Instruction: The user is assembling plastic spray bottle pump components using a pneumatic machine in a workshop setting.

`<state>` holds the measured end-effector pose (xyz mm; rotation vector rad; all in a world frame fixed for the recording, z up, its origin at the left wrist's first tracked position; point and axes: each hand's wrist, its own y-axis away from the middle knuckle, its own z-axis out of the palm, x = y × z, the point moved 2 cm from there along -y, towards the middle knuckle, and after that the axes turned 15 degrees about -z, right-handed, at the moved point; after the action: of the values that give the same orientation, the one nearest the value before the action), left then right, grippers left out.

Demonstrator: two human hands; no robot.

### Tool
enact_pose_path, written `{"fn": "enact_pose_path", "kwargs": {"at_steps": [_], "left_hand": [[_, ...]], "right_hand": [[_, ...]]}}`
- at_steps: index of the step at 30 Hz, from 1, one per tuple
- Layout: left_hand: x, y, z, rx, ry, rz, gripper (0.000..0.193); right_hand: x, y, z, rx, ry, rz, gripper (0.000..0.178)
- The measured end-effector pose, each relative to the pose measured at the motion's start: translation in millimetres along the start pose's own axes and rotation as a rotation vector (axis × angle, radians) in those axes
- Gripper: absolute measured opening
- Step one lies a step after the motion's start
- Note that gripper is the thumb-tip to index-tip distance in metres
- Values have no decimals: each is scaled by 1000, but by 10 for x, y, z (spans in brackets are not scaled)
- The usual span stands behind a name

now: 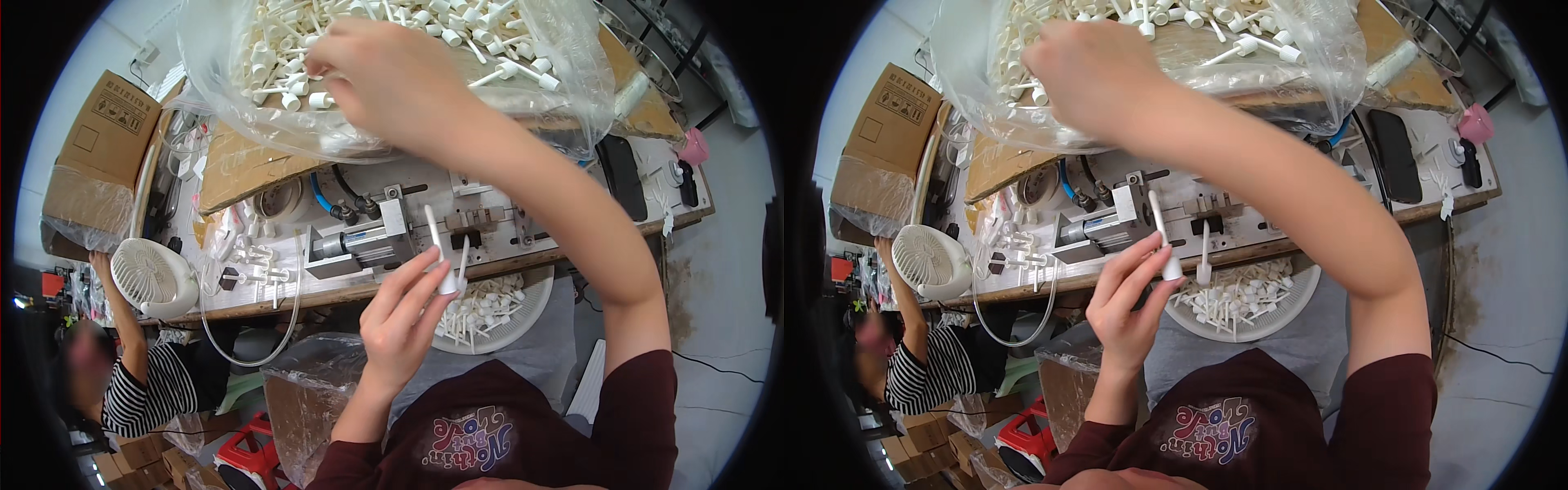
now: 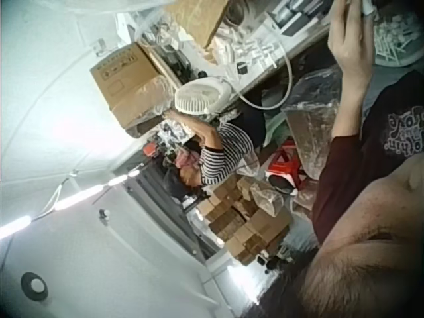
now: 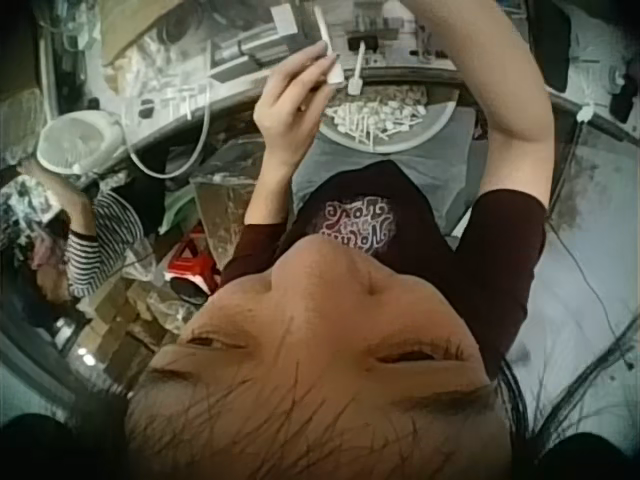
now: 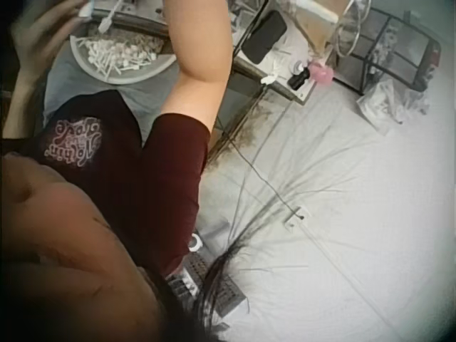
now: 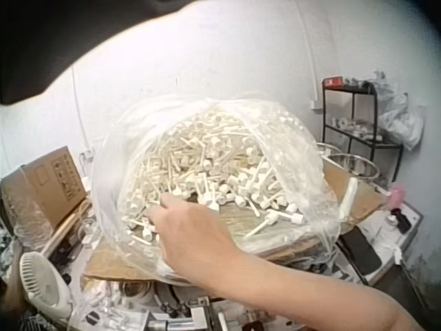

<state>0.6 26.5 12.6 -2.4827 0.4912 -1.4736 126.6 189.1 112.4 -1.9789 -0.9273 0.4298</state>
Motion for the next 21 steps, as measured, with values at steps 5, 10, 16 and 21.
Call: {"fn": "enact_pose_path", "kwargs": {"at_steps": [5, 10, 16, 21], "left_hand": [[-30, -43, 212, -30, -57, 24, 32], [-96, -40, 280, -45, -247, 104, 32], [-112, -85, 419, -124, -430, 186, 27], [-56, -136, 410, -121, -481, 146, 26]], "right_hand": [[411, -401, 775, -462, 109, 141, 21], [577, -319, 736, -672, 88, 183, 19], [705, 197, 32, -320, -163, 99, 18], [238, 597, -835, -244, -195, 164, 17]]}}
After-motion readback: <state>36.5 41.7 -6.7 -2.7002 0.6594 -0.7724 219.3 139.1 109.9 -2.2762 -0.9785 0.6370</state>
